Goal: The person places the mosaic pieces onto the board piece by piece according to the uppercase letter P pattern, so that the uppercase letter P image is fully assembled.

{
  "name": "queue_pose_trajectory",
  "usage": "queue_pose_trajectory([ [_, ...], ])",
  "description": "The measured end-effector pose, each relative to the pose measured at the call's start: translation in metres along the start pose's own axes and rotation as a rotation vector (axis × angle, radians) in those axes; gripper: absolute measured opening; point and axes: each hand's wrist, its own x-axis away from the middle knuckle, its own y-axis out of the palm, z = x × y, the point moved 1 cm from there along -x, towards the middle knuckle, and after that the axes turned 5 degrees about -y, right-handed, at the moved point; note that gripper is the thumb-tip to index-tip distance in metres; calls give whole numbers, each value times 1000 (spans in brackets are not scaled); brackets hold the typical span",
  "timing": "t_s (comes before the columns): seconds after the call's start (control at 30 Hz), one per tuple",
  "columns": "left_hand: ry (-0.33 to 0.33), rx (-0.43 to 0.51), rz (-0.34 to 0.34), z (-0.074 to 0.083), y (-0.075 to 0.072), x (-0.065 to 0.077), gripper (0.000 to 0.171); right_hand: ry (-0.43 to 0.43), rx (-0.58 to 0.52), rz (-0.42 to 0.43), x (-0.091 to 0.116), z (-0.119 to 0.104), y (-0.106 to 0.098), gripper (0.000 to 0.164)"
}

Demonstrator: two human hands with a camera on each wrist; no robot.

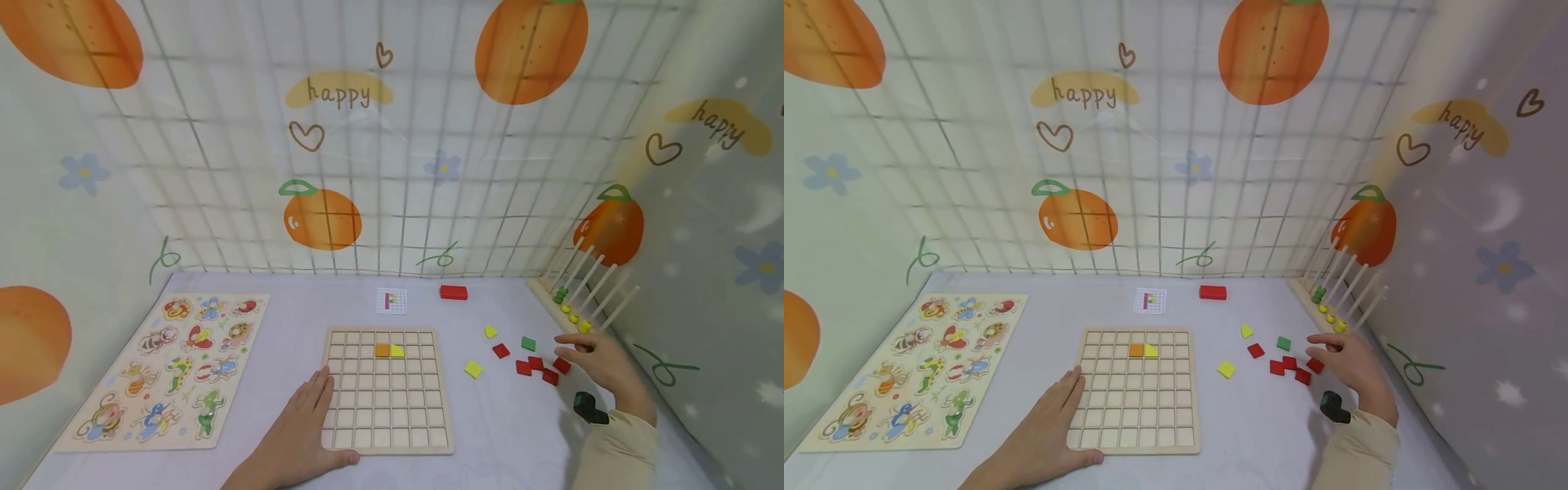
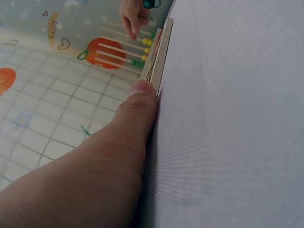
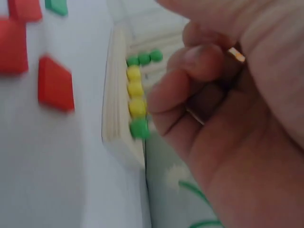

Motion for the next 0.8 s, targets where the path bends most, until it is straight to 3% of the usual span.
queue_pose_trajectory([
  [0.2,6,3,5,0,0,0,138,64,3,2,8,15,-5,51],
  [0.43,10,3,6,0,4,0,138,105,6,-46,10,32,2,47],
  [0.7,3,12,0,1,1,0,137,166,-28,-69,8,39,10,64],
  [0.8,3,4,4,1,0,0,137,172,-31,-70,7,39,12,63],
])
